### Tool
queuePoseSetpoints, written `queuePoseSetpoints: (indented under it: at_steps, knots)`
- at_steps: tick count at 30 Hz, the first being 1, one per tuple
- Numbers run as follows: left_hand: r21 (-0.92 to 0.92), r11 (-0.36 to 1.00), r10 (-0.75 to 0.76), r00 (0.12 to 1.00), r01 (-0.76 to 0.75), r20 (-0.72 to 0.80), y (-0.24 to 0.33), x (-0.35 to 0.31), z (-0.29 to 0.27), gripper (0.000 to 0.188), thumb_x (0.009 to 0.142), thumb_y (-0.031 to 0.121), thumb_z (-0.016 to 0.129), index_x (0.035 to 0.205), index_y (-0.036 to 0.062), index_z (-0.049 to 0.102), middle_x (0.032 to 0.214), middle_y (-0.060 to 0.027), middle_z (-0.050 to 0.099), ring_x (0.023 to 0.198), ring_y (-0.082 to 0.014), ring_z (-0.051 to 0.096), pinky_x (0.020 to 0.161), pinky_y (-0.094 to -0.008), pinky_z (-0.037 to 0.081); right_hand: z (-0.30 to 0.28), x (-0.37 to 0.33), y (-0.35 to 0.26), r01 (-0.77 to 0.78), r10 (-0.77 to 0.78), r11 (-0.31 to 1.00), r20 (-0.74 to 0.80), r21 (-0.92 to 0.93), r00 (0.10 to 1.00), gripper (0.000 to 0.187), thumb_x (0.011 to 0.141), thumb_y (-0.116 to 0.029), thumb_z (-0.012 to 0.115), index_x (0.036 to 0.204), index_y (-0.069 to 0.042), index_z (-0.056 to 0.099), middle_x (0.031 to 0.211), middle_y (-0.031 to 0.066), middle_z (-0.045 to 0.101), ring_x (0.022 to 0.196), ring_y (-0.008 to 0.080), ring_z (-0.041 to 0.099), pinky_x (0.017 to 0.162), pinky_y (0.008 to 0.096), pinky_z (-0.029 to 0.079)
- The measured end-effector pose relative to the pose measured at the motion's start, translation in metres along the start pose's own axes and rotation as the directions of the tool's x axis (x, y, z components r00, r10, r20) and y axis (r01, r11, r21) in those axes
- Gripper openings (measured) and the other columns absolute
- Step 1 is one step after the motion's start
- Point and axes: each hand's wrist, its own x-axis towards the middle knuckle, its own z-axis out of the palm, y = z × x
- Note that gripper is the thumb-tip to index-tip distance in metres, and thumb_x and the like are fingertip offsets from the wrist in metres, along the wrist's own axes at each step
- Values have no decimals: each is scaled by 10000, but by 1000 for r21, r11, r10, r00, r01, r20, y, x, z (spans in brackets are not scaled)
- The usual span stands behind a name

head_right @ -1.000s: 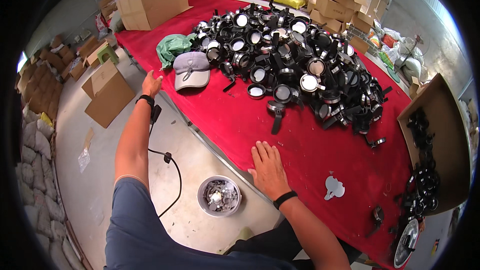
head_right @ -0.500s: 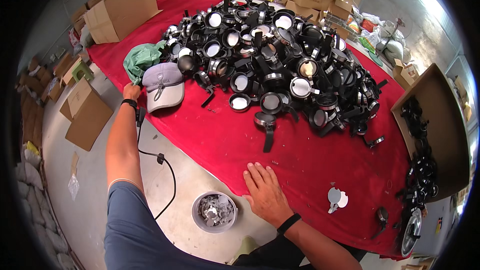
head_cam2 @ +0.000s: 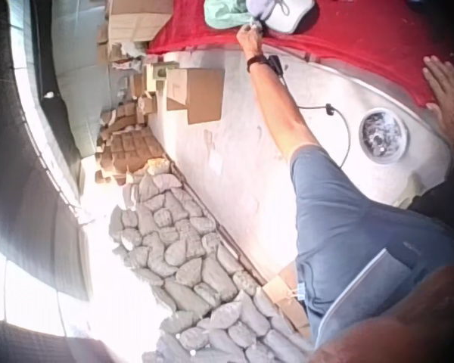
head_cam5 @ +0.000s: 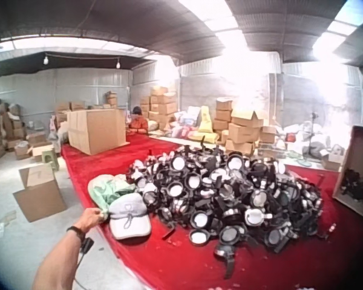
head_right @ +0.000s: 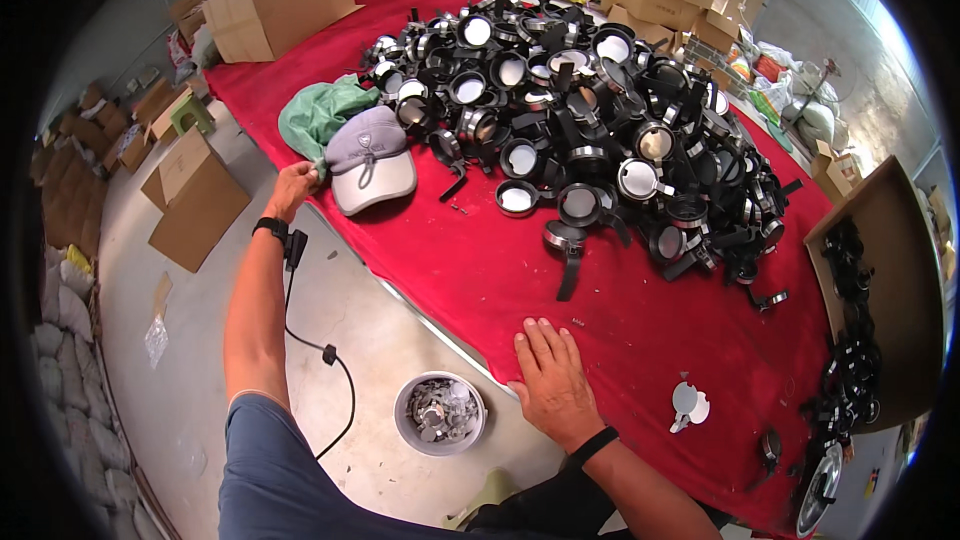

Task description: Assembling small plastic and metal components, including housings and reflective plates, at an assembly table.

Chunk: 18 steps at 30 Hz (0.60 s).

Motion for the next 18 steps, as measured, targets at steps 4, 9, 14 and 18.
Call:
queuePoseSetpoints:
  at_steps: [4,9,14,18]
  knots:
    - [149,983,-134,978,110,158,34,-37,-21,211,963,189,703,1059,12,768,1011,-61,747,965,-165,695,911,-352,548,0,-2,5,-10,10,1000,1,-11,1000,715,928,-257,801,1525,39,543,1622,239,488,1556,405,407,1306,571,300]
    - [-118,959,-284,837,259,-468,47,-3,-29,1029,851,786,723,1521,12,622,1477,-216,661,1386,-348,619,1187,-532,460,-2,-4,8,-28,28,999,3,-37,1000,710,922,-252,804,1515,42,548,1626,241,484,1549,412,414,1299,577,309]
    - [180,970,-47,848,166,-527,48,78,-32,1353,762,885,735,1656,-68,385,1673,-319,448,1573,-401,445,1279,-460,359,-1,-2,0,4,-4,1000,-4,2,1000,711,918,-255,806,1511,43,550,1620,243,491,1549,414,416,1293,582,317]
    - [411,808,-133,810,423,-571,53,86,32,955,803,556,847,1587,96,554,1603,-286,542,1490,-409,534,1240,-487,418,2,-2,6,-12,12,1000,4,2,1000,714,910,-254,812,1505,43,553,1617,247,495,1547,414,421,1289,584,322]
